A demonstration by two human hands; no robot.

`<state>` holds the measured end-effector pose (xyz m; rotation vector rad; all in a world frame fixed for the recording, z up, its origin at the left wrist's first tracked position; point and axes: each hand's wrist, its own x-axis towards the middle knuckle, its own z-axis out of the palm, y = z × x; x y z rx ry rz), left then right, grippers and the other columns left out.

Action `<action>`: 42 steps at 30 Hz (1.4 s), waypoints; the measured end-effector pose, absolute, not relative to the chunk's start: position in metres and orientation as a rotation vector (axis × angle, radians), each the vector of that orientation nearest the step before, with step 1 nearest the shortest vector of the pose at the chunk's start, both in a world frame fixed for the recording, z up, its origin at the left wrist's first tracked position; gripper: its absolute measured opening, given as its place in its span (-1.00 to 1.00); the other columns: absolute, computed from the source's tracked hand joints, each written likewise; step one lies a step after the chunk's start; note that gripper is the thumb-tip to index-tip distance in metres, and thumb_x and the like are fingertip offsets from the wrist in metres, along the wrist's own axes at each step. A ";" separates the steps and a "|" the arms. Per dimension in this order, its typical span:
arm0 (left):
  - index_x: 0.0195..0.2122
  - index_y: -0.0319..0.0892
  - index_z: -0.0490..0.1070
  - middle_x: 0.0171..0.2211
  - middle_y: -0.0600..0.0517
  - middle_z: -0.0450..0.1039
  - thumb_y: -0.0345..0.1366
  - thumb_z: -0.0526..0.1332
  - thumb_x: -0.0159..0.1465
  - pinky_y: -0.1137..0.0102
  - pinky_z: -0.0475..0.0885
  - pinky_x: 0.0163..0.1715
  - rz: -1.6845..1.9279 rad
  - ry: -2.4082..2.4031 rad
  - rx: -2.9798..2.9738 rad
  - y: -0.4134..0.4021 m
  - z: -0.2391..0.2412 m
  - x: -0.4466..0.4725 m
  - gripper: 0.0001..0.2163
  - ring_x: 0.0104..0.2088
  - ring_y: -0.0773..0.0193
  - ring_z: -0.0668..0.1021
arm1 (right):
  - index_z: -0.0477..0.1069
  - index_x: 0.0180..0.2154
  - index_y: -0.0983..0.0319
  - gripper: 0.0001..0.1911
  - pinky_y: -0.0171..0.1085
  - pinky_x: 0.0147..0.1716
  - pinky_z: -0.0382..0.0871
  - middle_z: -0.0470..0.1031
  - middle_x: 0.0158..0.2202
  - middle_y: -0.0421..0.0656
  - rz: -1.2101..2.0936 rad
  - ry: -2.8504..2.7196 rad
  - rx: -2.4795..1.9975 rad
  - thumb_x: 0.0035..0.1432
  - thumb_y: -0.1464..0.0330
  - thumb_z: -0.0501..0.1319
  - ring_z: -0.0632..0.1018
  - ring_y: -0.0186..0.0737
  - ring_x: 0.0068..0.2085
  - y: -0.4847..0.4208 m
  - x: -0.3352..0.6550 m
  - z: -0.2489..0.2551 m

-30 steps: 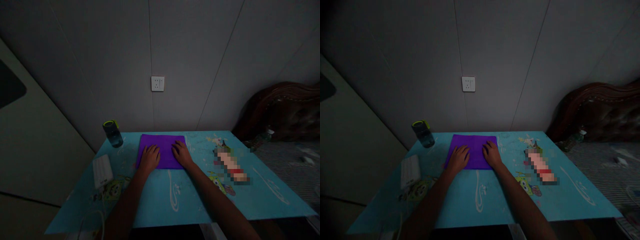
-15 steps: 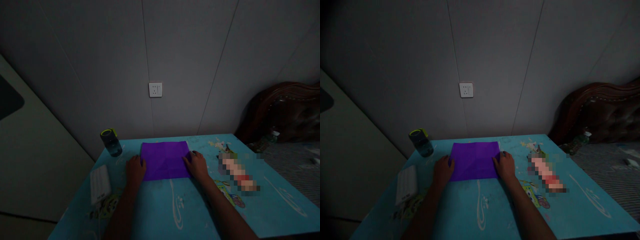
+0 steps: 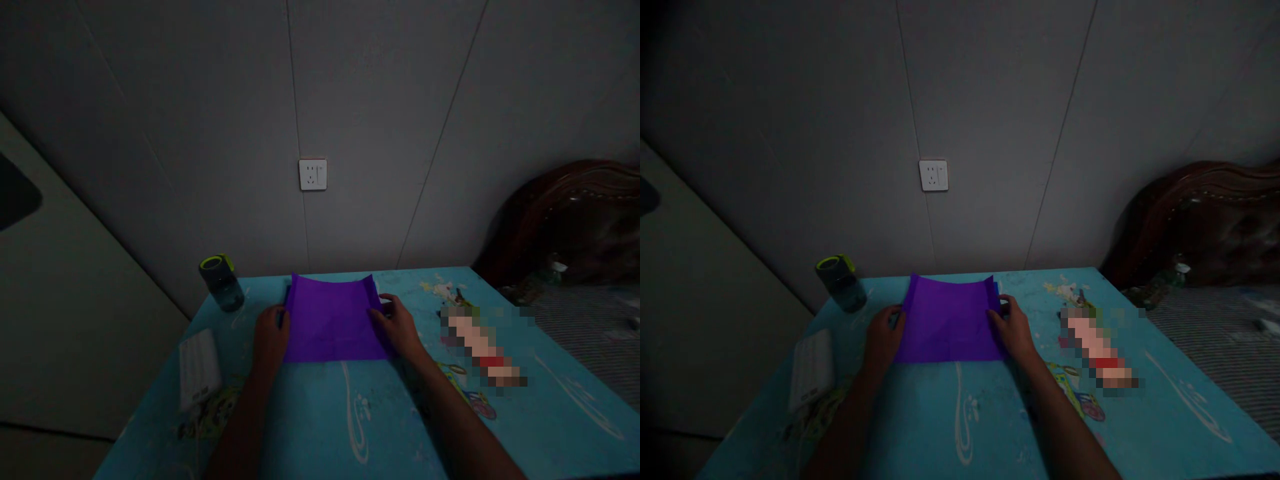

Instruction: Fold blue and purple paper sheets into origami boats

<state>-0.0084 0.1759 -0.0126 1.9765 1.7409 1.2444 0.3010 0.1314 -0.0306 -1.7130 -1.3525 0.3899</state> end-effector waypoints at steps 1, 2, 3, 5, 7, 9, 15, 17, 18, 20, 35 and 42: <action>-0.26 -0.18 0.44 -0.28 -0.10 0.55 -0.17 0.06 0.27 0.20 0.44 -0.12 1.271 1.694 1.886 0.175 -0.009 -0.009 -0.76 -0.23 0.08 0.57 | 0.32 0.11 0.30 -0.35 -0.16 -0.31 0.45 0.59 -0.33 -0.10 0.484 -1.289 -1.655 0.06 0.10 0.26 0.58 -0.09 -0.34 0.132 0.302 -0.027; -0.26 -0.17 0.42 -0.32 -0.06 0.54 -0.14 0.07 0.27 0.24 0.45 -0.19 1.300 1.649 1.793 0.174 -0.006 -0.009 -0.76 -0.28 0.12 0.57 | 0.32 0.11 0.31 -0.32 -0.18 -0.35 0.45 0.59 -0.37 -0.12 0.563 -1.229 -1.597 0.02 0.09 0.28 0.58 -0.10 -0.38 0.131 0.303 -0.024; -0.25 -0.16 0.41 -0.37 -0.03 0.53 -0.11 0.09 0.26 0.29 0.45 -0.27 1.328 1.604 1.702 0.173 -0.003 -0.009 -0.76 -0.34 0.16 0.56 | 0.36 0.08 0.32 -0.33 -0.18 -0.37 0.45 0.59 -0.38 -0.12 0.635 -1.179 -1.542 0.00 0.08 0.30 0.58 -0.10 -0.38 0.131 0.305 -0.020; -0.24 -0.16 0.38 -0.47 0.05 0.48 -0.05 0.13 0.24 0.39 0.40 -0.45 1.369 1.513 1.539 0.170 0.003 -0.009 -0.72 -0.47 0.24 0.51 | 0.47 -0.05 0.32 -0.43 -0.19 -0.36 0.47 0.61 -0.36 -0.10 0.766 -1.111 -1.447 0.00 0.06 0.31 0.60 -0.09 -0.35 0.128 0.306 -0.012; -0.21 -0.16 0.36 -0.58 0.14 0.39 0.00 0.15 0.21 0.48 0.27 -0.60 1.395 1.433 1.394 0.167 0.008 -0.006 -0.68 -0.60 0.33 0.40 | 0.52 -0.19 0.31 -0.51 -0.18 -0.34 0.49 0.63 -0.32 -0.08 0.857 -1.069 -1.373 0.02 0.03 0.31 0.61 -0.07 -0.32 0.125 0.305 -0.003; -0.19 -0.15 0.34 -0.64 0.21 0.29 0.05 0.18 0.19 0.52 0.16 -0.67 1.418 1.372 1.282 0.164 0.011 -0.003 -0.63 -0.67 0.40 0.30 | 0.50 -0.16 0.27 -0.51 -0.16 -0.31 0.51 0.64 -0.27 -0.08 0.936 -1.014 -1.299 0.02 0.03 0.33 0.62 -0.05 -0.29 0.122 0.302 0.004; -0.16 -0.16 0.40 -0.51 0.09 0.49 0.11 0.33 0.01 0.44 0.39 -0.55 1.380 1.206 1.013 0.162 0.019 0.004 -0.50 -0.53 0.29 0.52 | 0.41 -0.03 0.20 -0.39 -0.05 -0.19 0.56 0.63 -0.12 -0.05 1.038 -0.915 -1.226 -0.12 0.15 0.46 0.65 0.01 -0.19 0.117 0.289 0.012; -0.15 -0.16 0.45 -0.41 0.00 0.57 0.07 0.36 -0.03 0.35 0.48 -0.46 1.286 1.117 0.951 0.159 0.021 0.005 -0.50 -0.44 0.19 0.60 | 0.44 -0.09 0.22 -0.44 -0.03 -0.20 0.57 0.64 -0.17 -0.05 1.043 -0.890 -1.236 -0.13 0.14 0.46 0.65 0.02 -0.22 0.117 0.285 0.012; -0.15 -0.17 0.47 -0.38 -0.02 0.59 0.04 0.37 -0.03 0.32 0.51 -0.43 1.234 1.082 0.921 0.157 0.022 0.007 -0.50 -0.42 0.16 0.62 | 0.45 -0.11 0.22 -0.46 -0.03 -0.21 0.57 0.65 -0.19 -0.05 1.064 -0.881 -1.230 -0.13 0.14 0.46 0.66 0.02 -0.25 0.116 0.283 0.012; -0.15 -0.19 0.50 -0.38 -0.06 0.61 -0.02 0.40 -0.05 0.26 0.55 -0.39 1.140 1.034 0.874 0.151 0.022 0.010 -0.51 -0.41 0.11 0.64 | 0.46 -0.11 0.22 -0.47 -0.01 -0.21 0.58 0.65 -0.19 -0.05 1.116 -0.884 -1.203 -0.11 0.14 0.44 0.66 0.03 -0.26 0.115 0.278 0.013; -0.18 -0.18 0.54 -0.30 -0.12 0.61 -0.08 0.12 0.26 0.22 0.47 -0.16 1.424 1.519 1.657 0.152 0.006 0.012 -0.68 -0.26 0.01 0.62 | 0.47 -0.28 0.26 -0.51 -0.28 -0.49 0.35 0.58 -0.45 -0.11 0.175 -1.094 -1.631 0.04 -0.05 0.25 0.50 -0.17 -0.48 0.102 0.268 0.015; -0.38 -0.14 0.52 -0.48 -0.12 0.57 -0.14 0.10 0.28 0.28 0.44 -0.32 1.430 1.519 1.852 0.138 0.003 0.023 -0.73 -0.43 0.04 0.61 | 0.44 -0.37 0.18 -0.78 -0.22 -0.34 0.41 0.59 -0.36 -0.10 -0.080 -1.344 -1.406 0.11 0.16 0.25 0.55 -0.13 -0.40 0.096 0.245 -0.011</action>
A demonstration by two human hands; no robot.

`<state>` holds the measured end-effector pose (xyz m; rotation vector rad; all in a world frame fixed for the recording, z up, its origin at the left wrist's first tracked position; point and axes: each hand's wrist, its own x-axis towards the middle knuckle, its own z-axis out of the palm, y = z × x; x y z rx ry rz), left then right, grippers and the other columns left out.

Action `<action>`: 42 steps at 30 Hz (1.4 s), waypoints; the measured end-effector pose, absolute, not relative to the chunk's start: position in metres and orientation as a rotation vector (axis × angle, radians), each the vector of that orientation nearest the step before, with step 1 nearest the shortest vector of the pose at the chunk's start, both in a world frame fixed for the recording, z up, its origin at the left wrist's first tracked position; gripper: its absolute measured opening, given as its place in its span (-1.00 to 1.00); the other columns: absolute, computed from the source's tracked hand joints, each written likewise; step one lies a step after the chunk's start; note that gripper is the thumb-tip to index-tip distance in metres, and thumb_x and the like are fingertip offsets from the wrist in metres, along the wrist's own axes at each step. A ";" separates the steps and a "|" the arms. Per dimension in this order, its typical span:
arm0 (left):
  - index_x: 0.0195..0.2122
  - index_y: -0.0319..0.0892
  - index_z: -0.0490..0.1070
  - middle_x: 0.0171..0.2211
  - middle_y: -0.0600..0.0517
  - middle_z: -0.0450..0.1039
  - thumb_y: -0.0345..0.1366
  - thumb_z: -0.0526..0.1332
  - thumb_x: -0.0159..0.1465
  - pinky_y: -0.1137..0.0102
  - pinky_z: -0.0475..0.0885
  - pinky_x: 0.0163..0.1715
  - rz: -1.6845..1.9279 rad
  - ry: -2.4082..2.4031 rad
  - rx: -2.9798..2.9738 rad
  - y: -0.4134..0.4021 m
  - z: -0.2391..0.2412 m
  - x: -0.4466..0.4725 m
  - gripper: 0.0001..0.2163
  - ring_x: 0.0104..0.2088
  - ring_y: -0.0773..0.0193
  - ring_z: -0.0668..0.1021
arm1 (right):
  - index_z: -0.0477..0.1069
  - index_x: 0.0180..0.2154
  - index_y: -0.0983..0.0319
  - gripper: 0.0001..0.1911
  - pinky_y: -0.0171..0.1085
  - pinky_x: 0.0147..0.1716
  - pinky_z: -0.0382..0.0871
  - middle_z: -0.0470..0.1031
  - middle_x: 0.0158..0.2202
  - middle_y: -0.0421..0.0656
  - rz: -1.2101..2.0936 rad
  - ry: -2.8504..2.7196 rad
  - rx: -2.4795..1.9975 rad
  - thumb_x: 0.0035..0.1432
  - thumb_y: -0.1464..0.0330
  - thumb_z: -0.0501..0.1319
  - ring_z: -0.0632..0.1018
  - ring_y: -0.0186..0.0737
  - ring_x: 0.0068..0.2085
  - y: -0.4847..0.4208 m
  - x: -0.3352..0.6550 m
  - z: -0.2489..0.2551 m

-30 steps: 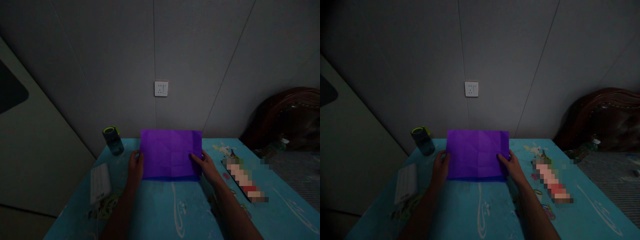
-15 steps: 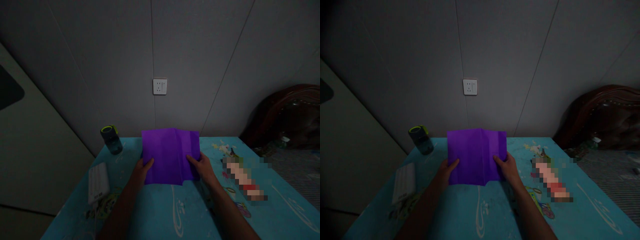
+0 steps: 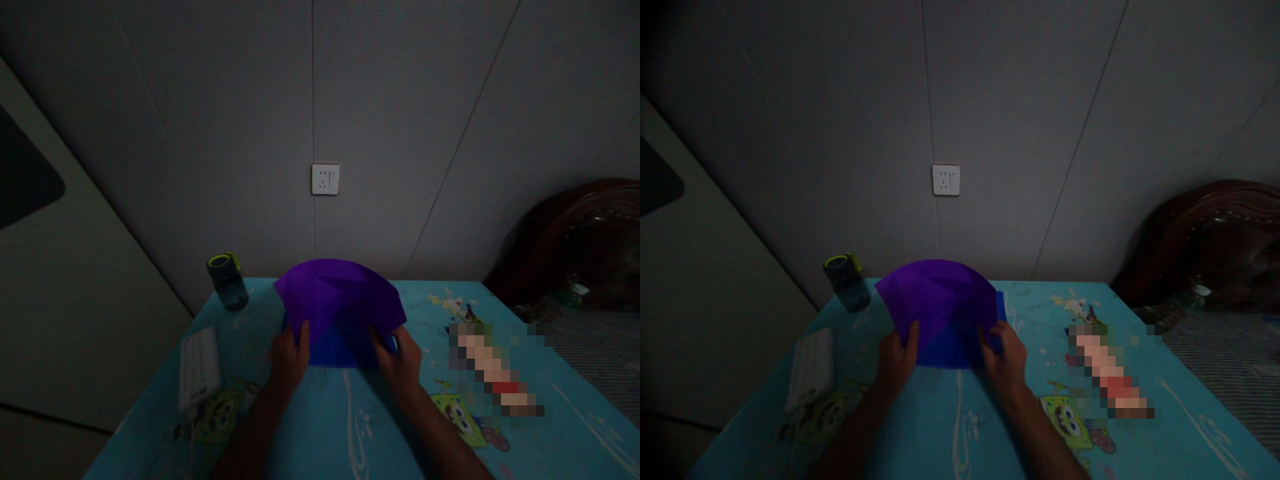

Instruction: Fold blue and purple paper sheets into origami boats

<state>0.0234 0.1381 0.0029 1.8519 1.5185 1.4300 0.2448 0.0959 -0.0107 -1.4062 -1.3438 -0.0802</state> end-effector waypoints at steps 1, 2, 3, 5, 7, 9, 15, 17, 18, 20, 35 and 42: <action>-0.42 -0.13 0.51 -0.51 -0.10 0.55 -0.15 0.10 0.28 0.29 0.44 -0.33 1.427 1.486 1.855 0.137 0.003 0.024 -0.73 -0.45 0.06 0.60 | 0.44 -0.39 0.16 -0.82 -0.20 -0.30 0.42 0.60 -0.33 -0.10 -0.070 -1.376 -1.369 0.10 0.19 0.25 0.57 -0.10 -0.35 0.096 0.244 -0.013; -0.44 -0.13 0.50 -0.52 -0.08 0.54 -0.15 0.11 0.28 0.30 0.43 -0.34 1.429 1.459 1.842 0.136 0.003 0.025 -0.73 -0.47 0.08 0.59 | 0.43 -0.40 0.15 -0.84 -0.18 -0.27 0.43 0.60 -0.30 -0.09 -0.047 -1.390 -1.349 0.10 0.21 0.25 0.57 -0.07 -0.30 0.096 0.243 -0.014; -0.46 -0.13 0.49 -0.53 -0.07 0.54 -0.14 0.12 0.28 0.30 0.44 -0.34 1.429 1.441 1.814 0.136 0.003 0.025 -0.73 -0.47 0.09 0.59 | 0.42 -0.40 0.15 -0.85 -0.17 -0.24 0.43 0.59 -0.28 -0.09 -0.012 -1.386 -1.348 0.10 0.21 0.25 0.58 -0.06 -0.27 0.096 0.241 -0.014; -0.44 -0.14 0.50 -0.53 -0.05 0.54 -0.12 0.14 0.27 0.30 0.45 -0.32 1.415 1.415 1.732 0.136 0.004 0.024 -0.73 -0.44 0.09 0.59 | 0.40 -0.35 0.16 -0.84 -0.15 -0.22 0.43 0.59 -0.26 -0.08 0.078 -1.316 -1.381 0.12 0.20 0.24 0.57 -0.05 -0.24 0.095 0.240 -0.008; -0.33 -0.16 0.52 -0.42 -0.07 0.58 -0.09 0.15 0.27 0.28 0.47 -0.21 1.402 1.385 1.616 0.138 0.004 0.023 -0.73 -0.31 0.07 0.61 | 0.40 -0.26 0.19 -0.78 -0.16 -0.22 0.43 0.57 -0.25 -0.08 0.175 -1.202 -1.415 0.15 0.18 0.22 0.56 -0.08 -0.25 0.096 0.241 0.000; -0.17 -0.19 0.51 -0.23 -0.10 0.60 -0.09 0.16 0.27 0.23 0.44 -0.04 1.410 1.359 1.480 0.142 0.004 0.022 -0.71 -0.13 0.05 0.60 | 0.39 -0.14 0.22 -0.68 -0.15 -0.17 0.42 0.56 -0.19 -0.05 0.253 -1.102 -1.400 0.15 0.16 0.23 0.55 -0.08 -0.20 0.098 0.245 0.008; 0.00 -0.12 0.43 0.03 -0.11 0.49 -0.15 0.24 0.23 0.10 0.25 0.21 1.560 1.292 1.109 0.148 -0.001 0.016 -0.66 0.22 0.01 0.37 | 0.28 0.06 0.15 -0.35 -0.08 0.00 0.41 0.47 0.05 -0.02 0.720 -0.824 -1.122 -0.03 0.11 0.40 0.54 -0.05 0.00 0.112 0.249 0.011; -0.10 -0.10 0.50 0.07 -0.11 0.46 -0.22 0.34 0.11 0.09 0.16 0.27 1.542 1.201 1.113 0.145 -0.003 0.015 -0.69 0.32 -0.04 0.21 | 0.28 0.08 0.10 -0.32 -0.10 -0.04 0.44 0.50 0.02 -0.07 0.956 -0.773 -1.027 -0.05 0.10 0.43 0.58 -0.08 -0.05 0.114 0.242 0.006; -0.17 -0.10 0.53 0.07 -0.11 0.46 -0.26 0.39 0.05 0.09 0.13 0.28 1.517 1.162 1.127 0.142 -0.004 0.016 -0.71 0.34 -0.08 0.16 | 0.31 0.06 0.08 -0.35 -0.11 -0.06 0.46 0.53 -0.02 -0.10 1.052 -0.768 -0.983 -0.05 0.09 0.43 0.59 -0.10 -0.09 0.113 0.238 0.004; -0.25 -0.10 0.55 0.03 -0.12 0.49 -0.28 0.42 0.00 0.06 0.13 0.28 1.443 1.096 1.106 0.135 -0.006 0.020 -0.74 0.33 -0.15 0.17 | 0.38 -0.02 0.08 -0.46 -0.13 -0.11 0.48 0.58 -0.13 -0.15 1.168 -0.765 -0.931 -0.01 0.05 0.41 0.61 -0.13 -0.17 0.111 0.230 0.001; 0.09 -0.29 0.41 -0.14 -0.23 0.59 0.26 0.12 0.18 0.17 0.50 -0.21 1.029 0.548 0.713 0.156 0.015 0.004 -0.29 -0.15 -0.04 0.62 | 0.53 -0.20 0.21 -0.64 -0.15 -0.32 0.54 0.67 -0.29 -0.11 1.351 -0.869 -1.137 -0.01 0.16 0.42 0.65 -0.08 -0.39 0.106 0.295 0.023; 0.00 -0.19 0.38 -0.30 -0.04 0.63 -0.14 0.40 0.11 0.28 0.53 -0.30 0.981 0.816 1.017 0.152 -0.002 0.017 -0.53 -0.38 0.15 0.65 | 0.51 -0.12 0.23 -0.58 -0.15 -0.27 0.53 0.65 -0.25 -0.09 1.428 -1.086 -1.142 0.01 0.17 0.41 0.65 -0.13 -0.35 0.102 0.299 0.025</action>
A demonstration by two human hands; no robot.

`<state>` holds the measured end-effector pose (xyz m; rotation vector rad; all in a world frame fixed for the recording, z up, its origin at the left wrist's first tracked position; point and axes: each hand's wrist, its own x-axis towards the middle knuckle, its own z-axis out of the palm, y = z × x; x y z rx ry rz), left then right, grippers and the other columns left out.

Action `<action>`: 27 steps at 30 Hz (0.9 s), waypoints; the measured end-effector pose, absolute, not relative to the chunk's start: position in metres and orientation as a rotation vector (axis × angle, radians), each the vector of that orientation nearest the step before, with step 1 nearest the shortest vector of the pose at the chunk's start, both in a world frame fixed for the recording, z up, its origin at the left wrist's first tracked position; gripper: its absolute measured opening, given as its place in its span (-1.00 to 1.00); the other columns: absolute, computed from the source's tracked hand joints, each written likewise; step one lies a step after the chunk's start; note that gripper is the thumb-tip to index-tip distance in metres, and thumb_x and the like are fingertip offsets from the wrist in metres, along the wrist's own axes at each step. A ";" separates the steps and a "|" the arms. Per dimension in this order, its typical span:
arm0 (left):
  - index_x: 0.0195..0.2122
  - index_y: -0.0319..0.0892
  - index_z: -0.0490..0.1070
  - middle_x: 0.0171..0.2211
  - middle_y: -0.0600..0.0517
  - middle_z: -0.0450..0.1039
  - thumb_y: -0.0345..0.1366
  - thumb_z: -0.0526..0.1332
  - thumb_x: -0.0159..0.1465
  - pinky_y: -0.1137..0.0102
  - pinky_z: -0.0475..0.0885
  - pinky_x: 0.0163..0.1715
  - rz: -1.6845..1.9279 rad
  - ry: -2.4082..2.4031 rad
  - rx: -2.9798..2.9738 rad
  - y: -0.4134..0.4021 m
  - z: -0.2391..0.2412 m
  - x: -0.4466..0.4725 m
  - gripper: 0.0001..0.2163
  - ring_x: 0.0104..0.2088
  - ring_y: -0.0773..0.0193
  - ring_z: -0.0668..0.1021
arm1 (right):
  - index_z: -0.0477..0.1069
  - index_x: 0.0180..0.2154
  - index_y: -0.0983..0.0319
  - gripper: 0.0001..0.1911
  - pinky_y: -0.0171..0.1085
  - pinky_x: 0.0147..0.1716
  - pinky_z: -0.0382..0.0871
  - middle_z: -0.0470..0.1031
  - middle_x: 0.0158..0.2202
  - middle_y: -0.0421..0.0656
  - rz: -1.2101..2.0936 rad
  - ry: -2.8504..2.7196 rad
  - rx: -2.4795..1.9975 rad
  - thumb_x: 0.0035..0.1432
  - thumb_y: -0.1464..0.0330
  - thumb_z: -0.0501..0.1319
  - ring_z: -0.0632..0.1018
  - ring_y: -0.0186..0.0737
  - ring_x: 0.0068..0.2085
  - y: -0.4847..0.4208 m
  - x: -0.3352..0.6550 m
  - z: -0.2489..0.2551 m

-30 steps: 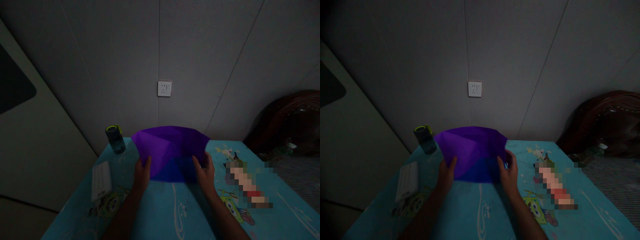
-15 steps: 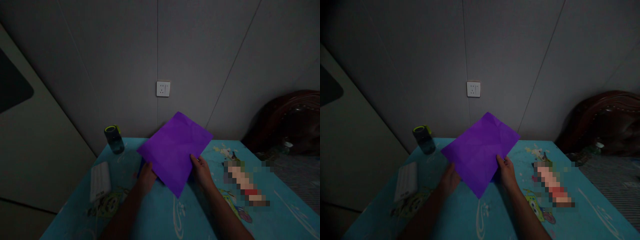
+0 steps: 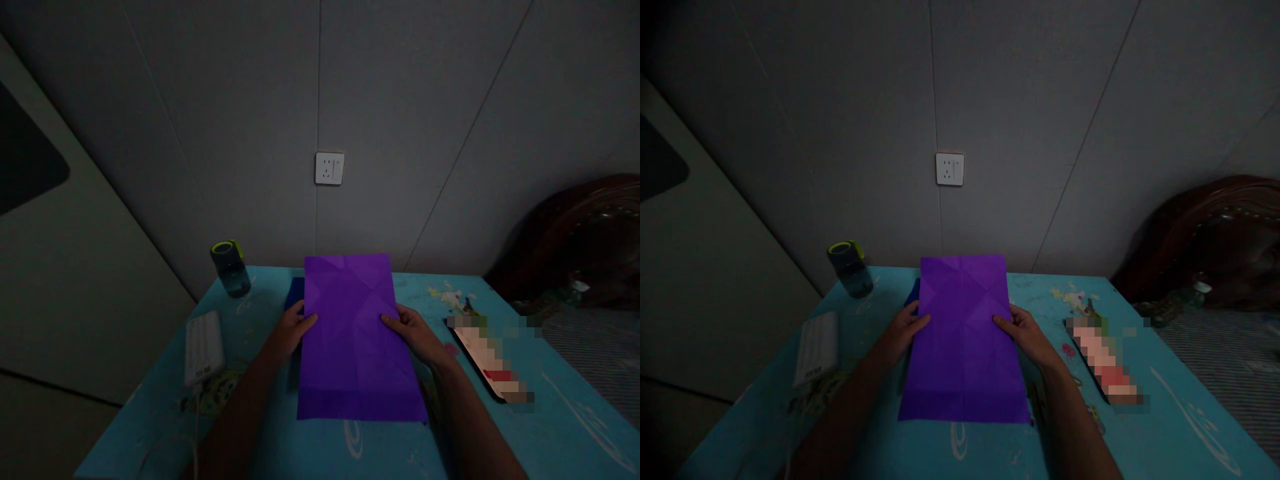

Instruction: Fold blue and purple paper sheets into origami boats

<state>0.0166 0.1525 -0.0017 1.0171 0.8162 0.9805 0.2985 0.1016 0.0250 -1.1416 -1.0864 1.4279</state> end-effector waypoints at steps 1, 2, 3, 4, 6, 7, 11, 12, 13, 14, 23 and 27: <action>0.01 -0.19 0.37 -0.30 -0.04 0.63 -0.14 0.40 0.11 0.27 0.53 -0.29 0.969 0.809 1.038 0.152 -0.001 0.017 -0.52 -0.38 0.14 0.65 | 0.51 -0.12 0.23 -0.58 -0.15 -0.26 0.53 0.65 -0.25 -0.09 1.429 -1.104 -1.140 -0.01 0.18 0.42 0.64 -0.13 -0.34 0.101 0.298 0.024; 0.01 -0.19 0.36 -0.30 -0.05 0.63 -0.13 0.40 0.11 0.26 0.54 -0.30 0.960 0.811 1.057 0.152 0.000 0.017 -0.52 -0.38 0.13 0.65 | 0.50 -0.12 0.23 -0.58 -0.14 -0.26 0.53 0.65 -0.25 -0.09 1.425 -1.121 -1.139 -0.01 0.19 0.43 0.64 -0.13 -0.33 0.102 0.298 0.023; 0.00 -0.20 0.36 -0.31 -0.05 0.63 -0.13 0.39 0.10 0.26 0.54 -0.31 0.956 0.825 1.072 0.152 0.002 0.016 -0.52 -0.39 0.12 0.65 | 0.50 -0.13 0.23 -0.58 -0.14 -0.25 0.53 0.65 -0.25 -0.09 1.419 -1.139 -1.138 -0.01 0.19 0.43 0.64 -0.13 -0.33 0.102 0.298 0.022; -0.01 -0.20 0.36 -0.32 -0.05 0.63 -0.12 0.40 0.10 0.26 0.54 -0.33 0.961 0.846 1.081 0.152 0.003 0.015 -0.52 -0.40 0.11 0.65 | 0.50 -0.13 0.22 -0.59 -0.14 -0.26 0.53 0.65 -0.25 -0.10 1.410 -1.156 -1.139 -0.01 0.18 0.42 0.64 -0.14 -0.33 0.102 0.298 0.021; -0.02 -0.20 0.37 -0.32 -0.06 0.63 -0.12 0.39 0.10 0.27 0.54 -0.33 0.985 0.869 1.089 0.152 0.007 0.014 -0.53 -0.40 0.11 0.66 | 0.50 -0.12 0.21 -0.59 -0.14 -0.28 0.53 0.65 -0.25 -0.11 1.393 -1.176 -1.142 0.02 0.17 0.41 0.63 -0.15 -0.36 0.102 0.298 0.020; -0.02 -0.19 0.37 -0.31 -0.06 0.63 -0.12 0.39 0.10 0.28 0.54 -0.32 0.998 0.868 1.087 0.153 0.007 0.014 -0.53 -0.39 0.11 0.66 | 0.49 -0.11 0.20 -0.59 -0.15 -0.30 0.53 0.65 -0.26 -0.12 1.386 -1.177 -1.145 0.03 0.16 0.40 0.63 -0.16 -0.38 0.102 0.298 0.020; -0.01 -0.18 0.39 -0.28 -0.06 0.64 -0.14 0.38 0.12 0.26 0.53 -0.29 1.019 0.840 1.076 0.153 0.005 0.013 -0.55 -0.37 0.11 0.66 | 0.46 -0.04 0.15 -0.55 -0.17 -0.33 0.51 0.64 -0.22 -0.13 1.369 -1.130 -1.142 0.06 0.13 0.38 0.62 -0.16 -0.39 0.100 0.293 0.023; 0.00 -0.18 0.39 -0.27 -0.06 0.64 -0.14 0.38 0.12 0.26 0.53 -0.28 1.019 0.828 1.072 0.153 0.004 0.013 -0.55 -0.36 0.10 0.66 | 0.46 -0.03 0.14 -0.55 -0.18 -0.33 0.51 0.63 -0.21 -0.14 1.365 -1.106 -1.140 0.06 0.13 0.38 0.62 -0.16 -0.39 0.098 0.291 0.025; 0.01 -0.18 0.40 -0.26 -0.07 0.64 -0.15 0.38 0.13 0.25 0.53 -0.27 1.017 0.810 1.065 0.153 0.002 0.013 -0.55 -0.35 0.10 0.66 | 0.45 -0.01 0.12 -0.54 -0.18 -0.33 0.51 0.63 -0.20 -0.15 1.363 -1.079 -1.140 0.06 0.13 0.37 0.61 -0.16 -0.39 0.097 0.289 0.026; 0.01 -0.18 0.41 -0.24 -0.08 0.64 -0.16 0.38 0.13 0.26 0.52 -0.26 1.016 0.786 1.057 0.153 0.001 0.013 -0.56 -0.33 0.10 0.66 | 0.43 0.00 0.10 -0.53 -0.19 -0.34 0.50 0.63 -0.21 -0.16 1.364 -1.049 -1.143 0.06 0.13 0.37 0.61 -0.17 -0.39 0.096 0.287 0.028; -0.42 -0.20 0.58 -0.10 -0.09 0.61 -0.27 0.42 0.01 0.29 0.49 -0.19 1.025 0.714 0.932 0.151 0.013 0.009 -0.86 -0.16 0.06 0.62 | 0.49 -0.43 0.16 -0.78 -0.32 -0.47 0.35 0.54 -0.36 -0.23 1.216 -1.090 -1.174 -0.14 0.23 0.44 0.48 -0.27 -0.45 0.099 0.303 0.024; -0.07 -0.10 0.54 -0.09 -0.04 0.60 -0.20 0.39 0.09 0.25 0.48 -0.13 1.059 0.718 0.786 0.146 0.022 0.015 -0.65 -0.12 0.08 0.61 | 0.51 -0.50 0.15 -0.82 -0.31 -0.48 0.33 0.55 -0.27 -0.19 1.131 -1.024 -1.151 -0.18 0.23 0.42 0.48 -0.24 -0.43 0.105 0.305 0.018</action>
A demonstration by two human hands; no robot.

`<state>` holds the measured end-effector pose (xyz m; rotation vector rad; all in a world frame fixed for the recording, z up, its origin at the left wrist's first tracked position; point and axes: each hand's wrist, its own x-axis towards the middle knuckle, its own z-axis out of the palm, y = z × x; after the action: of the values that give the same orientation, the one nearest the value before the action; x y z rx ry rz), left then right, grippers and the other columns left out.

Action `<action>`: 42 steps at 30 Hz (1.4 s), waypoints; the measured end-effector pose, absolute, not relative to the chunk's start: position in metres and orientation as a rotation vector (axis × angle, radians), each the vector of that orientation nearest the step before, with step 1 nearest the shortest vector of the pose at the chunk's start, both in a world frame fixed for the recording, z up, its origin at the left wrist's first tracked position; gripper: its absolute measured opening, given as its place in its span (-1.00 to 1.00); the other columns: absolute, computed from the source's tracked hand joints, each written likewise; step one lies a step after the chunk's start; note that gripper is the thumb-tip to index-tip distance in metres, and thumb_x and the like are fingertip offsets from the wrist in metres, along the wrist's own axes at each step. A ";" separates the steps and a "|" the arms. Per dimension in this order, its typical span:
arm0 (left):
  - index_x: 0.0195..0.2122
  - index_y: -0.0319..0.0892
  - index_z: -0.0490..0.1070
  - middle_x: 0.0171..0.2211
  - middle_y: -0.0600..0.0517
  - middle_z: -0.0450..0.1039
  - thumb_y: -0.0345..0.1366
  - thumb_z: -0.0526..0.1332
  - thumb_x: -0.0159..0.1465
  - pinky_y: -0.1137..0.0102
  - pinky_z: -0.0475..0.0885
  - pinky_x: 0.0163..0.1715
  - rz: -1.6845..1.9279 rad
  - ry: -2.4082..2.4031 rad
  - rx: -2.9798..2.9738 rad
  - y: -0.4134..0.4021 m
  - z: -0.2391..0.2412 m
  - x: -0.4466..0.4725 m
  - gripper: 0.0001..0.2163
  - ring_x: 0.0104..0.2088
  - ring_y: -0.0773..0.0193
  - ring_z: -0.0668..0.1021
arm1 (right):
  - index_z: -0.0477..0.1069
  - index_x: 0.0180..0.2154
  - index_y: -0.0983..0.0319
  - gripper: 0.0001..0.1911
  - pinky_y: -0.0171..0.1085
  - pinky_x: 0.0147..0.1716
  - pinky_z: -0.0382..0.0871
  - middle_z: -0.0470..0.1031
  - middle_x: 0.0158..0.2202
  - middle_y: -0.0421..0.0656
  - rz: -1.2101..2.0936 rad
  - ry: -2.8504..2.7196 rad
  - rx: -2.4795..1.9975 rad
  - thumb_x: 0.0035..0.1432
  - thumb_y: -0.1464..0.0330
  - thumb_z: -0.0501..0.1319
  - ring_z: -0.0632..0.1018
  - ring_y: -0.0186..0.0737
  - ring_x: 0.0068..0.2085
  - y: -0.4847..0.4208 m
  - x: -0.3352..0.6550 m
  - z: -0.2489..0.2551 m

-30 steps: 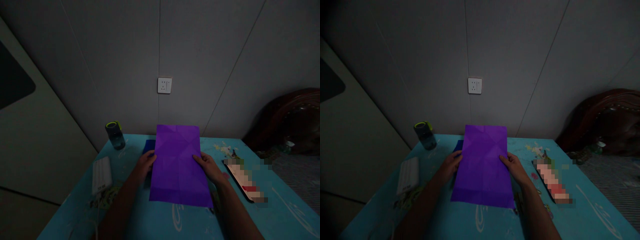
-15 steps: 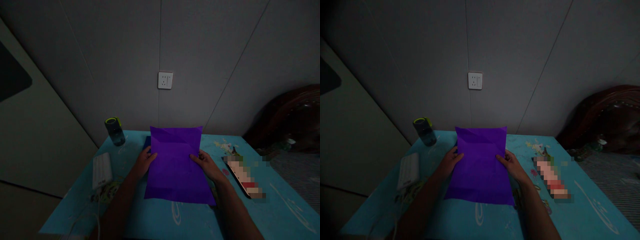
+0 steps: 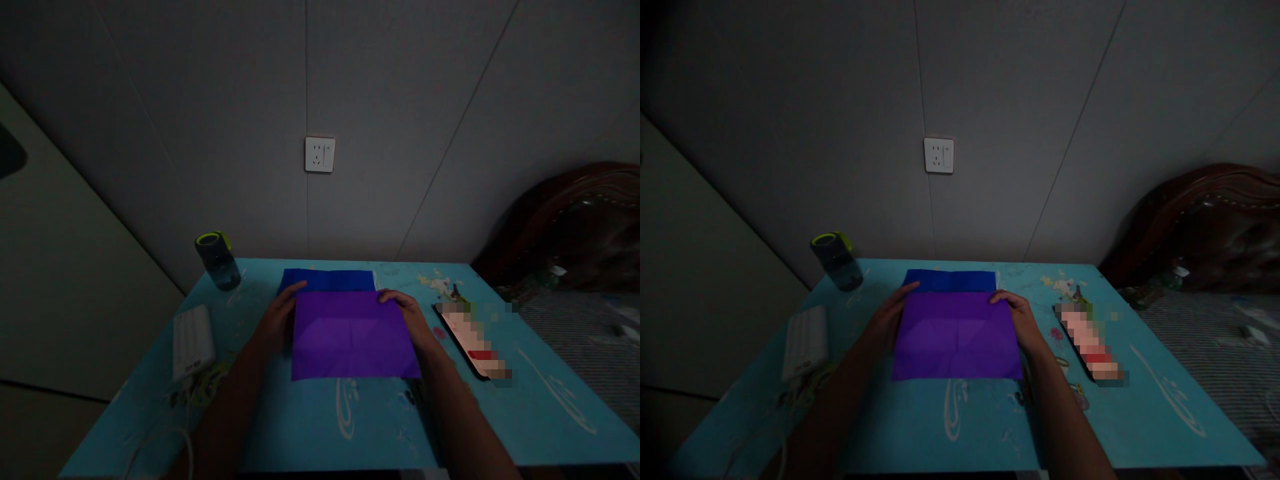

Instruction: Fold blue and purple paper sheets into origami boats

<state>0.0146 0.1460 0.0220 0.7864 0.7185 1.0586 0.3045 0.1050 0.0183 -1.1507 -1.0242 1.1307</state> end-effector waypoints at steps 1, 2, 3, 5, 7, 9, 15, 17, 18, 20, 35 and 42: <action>0.06 -0.06 0.46 -0.07 -0.04 0.59 -0.14 0.36 0.13 0.23 0.48 -0.11 1.050 0.708 0.760 0.145 0.023 0.016 -0.55 -0.12 0.08 0.61 | 0.52 -0.49 0.14 -0.82 -0.31 -0.49 0.33 0.56 -0.27 -0.19 1.119 -1.013 -1.156 -0.18 0.22 0.41 0.47 -0.25 -0.44 0.106 0.304 0.017; 0.16 -0.04 0.37 -0.04 -0.05 0.58 -0.07 0.33 0.17 0.20 0.48 -0.10 1.032 0.687 0.745 0.144 0.024 0.016 -0.47 -0.11 0.07 0.61 | 0.53 -0.49 0.14 -0.82 -0.31 -0.49 0.32 0.56 -0.26 -0.19 1.106 -1.011 -1.162 -0.17 0.21 0.41 0.47 -0.25 -0.44 0.106 0.303 0.017; 0.22 -0.03 0.29 -0.02 -0.08 0.56 0.01 0.29 0.19 0.17 0.47 -0.08 1.007 0.660 0.741 0.143 0.024 0.016 -0.41 -0.09 0.04 0.60 | 0.54 -0.48 0.14 -0.83 -0.31 -0.48 0.33 0.56 -0.26 -0.18 1.089 -1.020 -1.165 -0.16 0.21 0.39 0.47 -0.24 -0.43 0.107 0.303 0.016; 0.27 -0.03 0.21 0.01 -0.11 0.54 0.14 0.24 0.18 0.14 0.46 -0.05 0.954 0.621 0.754 0.142 0.022 0.014 -0.32 -0.05 -0.01 0.59 | 0.55 -0.46 0.13 -0.86 -0.29 -0.43 0.35 0.56 -0.25 -0.17 1.033 -1.068 -1.156 -0.11 0.22 0.37 0.49 -0.21 -0.39 0.107 0.302 0.015; 0.28 -0.03 0.19 0.04 -0.11 0.52 0.12 0.29 0.14 0.18 0.46 -0.06 0.918 0.619 0.800 0.142 0.019 0.013 -0.28 -0.04 -0.02 0.58 | 0.57 -0.46 0.12 -0.89 -0.27 -0.36 0.36 0.56 -0.26 -0.17 0.964 -1.132 -1.138 -0.06 0.23 0.34 0.51 -0.18 -0.32 0.108 0.303 0.013; 0.30 -0.02 0.15 0.04 -0.11 0.52 -0.04 0.40 0.09 0.22 0.48 -0.10 0.875 0.669 0.857 0.143 0.017 0.012 -0.23 -0.09 0.01 0.61 | 0.59 -0.45 0.11 -0.89 -0.26 -0.30 0.37 0.56 -0.26 -0.17 0.925 -1.183 -1.123 -0.02 0.24 0.32 0.52 -0.16 -0.27 0.109 0.304 0.010; 0.37 -0.04 -0.11 -0.17 -0.09 0.60 -0.35 0.44 0.03 0.15 0.50 -0.12 0.936 0.747 0.901 0.148 0.008 0.015 -0.04 -0.20 0.03 0.65 | 0.55 -0.07 0.10 -0.61 -0.24 -0.26 0.41 0.61 -0.23 -0.17 1.061 -1.079 -1.161 0.04 0.16 0.34 0.57 -0.17 -0.29 0.110 0.300 0.008; 0.36 -0.06 -0.05 -0.20 -0.06 0.61 -0.36 0.43 0.02 0.16 0.52 -0.16 1.027 0.765 0.891 0.151 0.005 0.015 -0.08 -0.23 0.05 0.65 | 0.36 0.16 0.08 -0.42 -0.22 -0.28 0.42 0.63 -0.23 -0.16 1.100 -1.021 -1.153 0.12 0.08 0.28 0.59 -0.17 -0.30 0.109 0.297 0.012; 0.34 -0.07 0.01 -0.21 -0.05 0.61 -0.35 0.43 0.02 0.18 0.52 -0.17 1.069 0.776 0.889 0.153 0.003 0.015 -0.12 -0.25 0.07 0.65 | 0.28 0.22 0.08 -0.36 -0.21 -0.26 0.44 0.63 -0.21 -0.15 1.129 -1.003 -1.134 0.16 0.03 0.24 0.60 -0.15 -0.28 0.108 0.296 0.014; 0.24 -0.14 0.21 -0.20 -0.06 0.61 -0.33 0.43 0.02 0.23 0.52 -0.18 1.136 0.785 0.899 0.155 0.001 0.016 -0.26 -0.25 0.09 0.65 | 0.21 0.25 0.08 -0.32 -0.17 -0.19 0.46 0.62 -0.14 -0.11 1.209 -0.979 -1.093 0.18 -0.04 0.18 0.62 -0.09 -0.17 0.106 0.293 0.018; 0.03 -0.20 0.46 -0.07 -0.12 0.59 -0.18 0.43 0.06 0.17 0.50 -0.07 1.040 0.833 0.986 0.144 -0.003 0.024 -0.50 -0.08 -0.03 0.60 | 0.49 -0.09 0.17 -0.56 -0.08 -0.19 0.54 0.65 -0.19 -0.13 1.250 -1.019 -1.143 -0.01 0.16 0.42 0.64 -0.05 -0.26 0.110 0.275 0.008; 0.10 -0.11 0.43 0.03 -0.08 0.53 -0.22 0.39 0.12 0.17 0.40 0.09 1.141 0.902 1.063 0.145 -0.001 0.027 -0.51 0.05 0.00 0.53 | 0.54 -0.08 0.16 -0.68 -0.05 -0.07 0.47 0.63 -0.13 -0.11 0.793 -1.365 -1.302 0.14 0.19 0.28 0.59 0.00 -0.15 0.107 0.273 0.000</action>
<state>0.0266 0.1447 -0.0014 1.0627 0.9022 1.1413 0.2727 0.1073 -0.0003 -1.3017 -1.3653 0.7935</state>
